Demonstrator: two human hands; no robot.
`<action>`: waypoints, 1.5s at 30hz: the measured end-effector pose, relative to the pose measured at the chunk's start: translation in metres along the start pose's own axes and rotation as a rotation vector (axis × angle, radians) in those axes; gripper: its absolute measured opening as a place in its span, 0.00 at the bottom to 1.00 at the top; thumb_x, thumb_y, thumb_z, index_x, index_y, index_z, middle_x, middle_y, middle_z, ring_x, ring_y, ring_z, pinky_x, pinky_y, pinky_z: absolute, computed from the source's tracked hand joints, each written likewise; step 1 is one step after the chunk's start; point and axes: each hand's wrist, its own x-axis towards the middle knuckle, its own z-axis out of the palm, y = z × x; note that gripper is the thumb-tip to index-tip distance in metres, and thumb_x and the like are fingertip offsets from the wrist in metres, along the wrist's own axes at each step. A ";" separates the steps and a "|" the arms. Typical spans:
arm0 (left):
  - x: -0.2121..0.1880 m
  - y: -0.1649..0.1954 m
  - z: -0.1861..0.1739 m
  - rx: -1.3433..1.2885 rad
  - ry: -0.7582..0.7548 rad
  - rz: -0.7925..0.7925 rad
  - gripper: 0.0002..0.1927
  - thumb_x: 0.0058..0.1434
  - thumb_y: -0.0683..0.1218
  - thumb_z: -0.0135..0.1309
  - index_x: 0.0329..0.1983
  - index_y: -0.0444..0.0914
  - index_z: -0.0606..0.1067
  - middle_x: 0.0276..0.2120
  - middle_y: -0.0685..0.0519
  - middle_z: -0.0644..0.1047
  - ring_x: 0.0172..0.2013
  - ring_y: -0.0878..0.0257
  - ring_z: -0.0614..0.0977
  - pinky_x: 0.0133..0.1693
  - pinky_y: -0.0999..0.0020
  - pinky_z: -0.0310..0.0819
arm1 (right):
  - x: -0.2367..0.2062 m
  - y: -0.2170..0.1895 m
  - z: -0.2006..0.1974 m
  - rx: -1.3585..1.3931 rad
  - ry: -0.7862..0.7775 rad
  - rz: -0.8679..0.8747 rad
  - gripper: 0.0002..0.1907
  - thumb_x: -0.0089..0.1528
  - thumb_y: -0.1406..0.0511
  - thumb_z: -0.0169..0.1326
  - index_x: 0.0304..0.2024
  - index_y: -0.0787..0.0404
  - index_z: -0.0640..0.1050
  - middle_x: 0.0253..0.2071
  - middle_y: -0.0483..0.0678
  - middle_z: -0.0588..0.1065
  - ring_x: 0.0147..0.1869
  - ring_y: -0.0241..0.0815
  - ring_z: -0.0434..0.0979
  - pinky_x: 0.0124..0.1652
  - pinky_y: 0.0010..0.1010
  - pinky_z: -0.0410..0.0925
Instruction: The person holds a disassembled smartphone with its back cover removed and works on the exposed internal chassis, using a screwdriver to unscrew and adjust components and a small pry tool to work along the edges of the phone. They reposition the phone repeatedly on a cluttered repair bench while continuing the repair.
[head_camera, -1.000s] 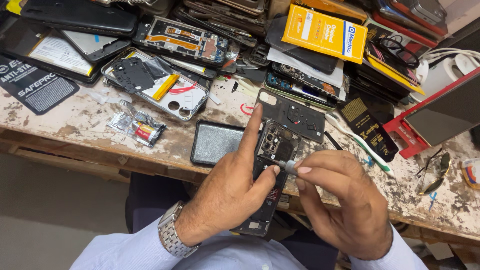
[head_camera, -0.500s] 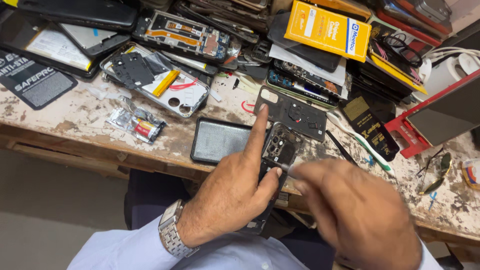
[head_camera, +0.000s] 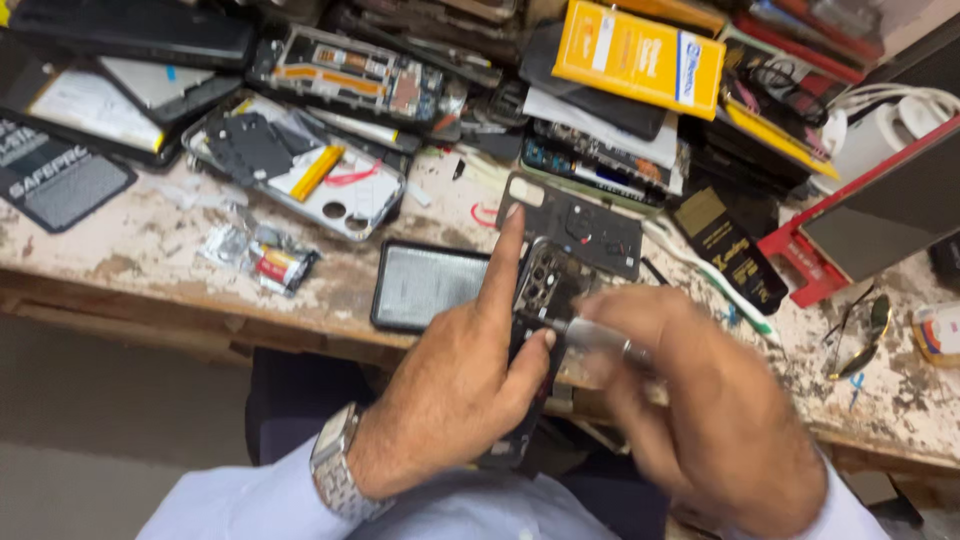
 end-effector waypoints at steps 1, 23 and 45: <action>0.002 0.000 0.000 0.019 -0.007 -0.018 0.50 0.62 0.44 0.50 0.77 0.30 0.33 0.23 0.36 0.78 0.26 0.40 0.81 0.32 0.46 0.74 | 0.000 0.000 0.000 0.047 -0.002 -0.138 0.17 0.59 0.73 0.58 0.50 0.62 0.72 0.45 0.55 0.76 0.44 0.49 0.81 0.41 0.33 0.73; 0.000 -0.011 0.006 -0.042 -0.018 -0.183 0.53 0.61 0.44 0.53 0.81 0.39 0.34 0.35 0.38 0.83 0.35 0.45 0.87 0.39 0.55 0.80 | -0.027 0.019 0.035 0.292 0.182 -0.083 0.19 0.60 0.76 0.63 0.50 0.61 0.73 0.48 0.53 0.78 0.50 0.46 0.84 0.47 0.32 0.77; -0.013 -0.039 0.005 -0.304 0.125 -0.129 0.50 0.66 0.41 0.54 0.83 0.39 0.36 0.59 0.38 0.74 0.57 0.59 0.81 0.56 0.65 0.73 | 0.003 0.127 0.050 0.160 0.347 0.287 0.14 0.64 0.71 0.59 0.50 0.64 0.70 0.44 0.50 0.81 0.47 0.42 0.85 0.47 0.32 0.78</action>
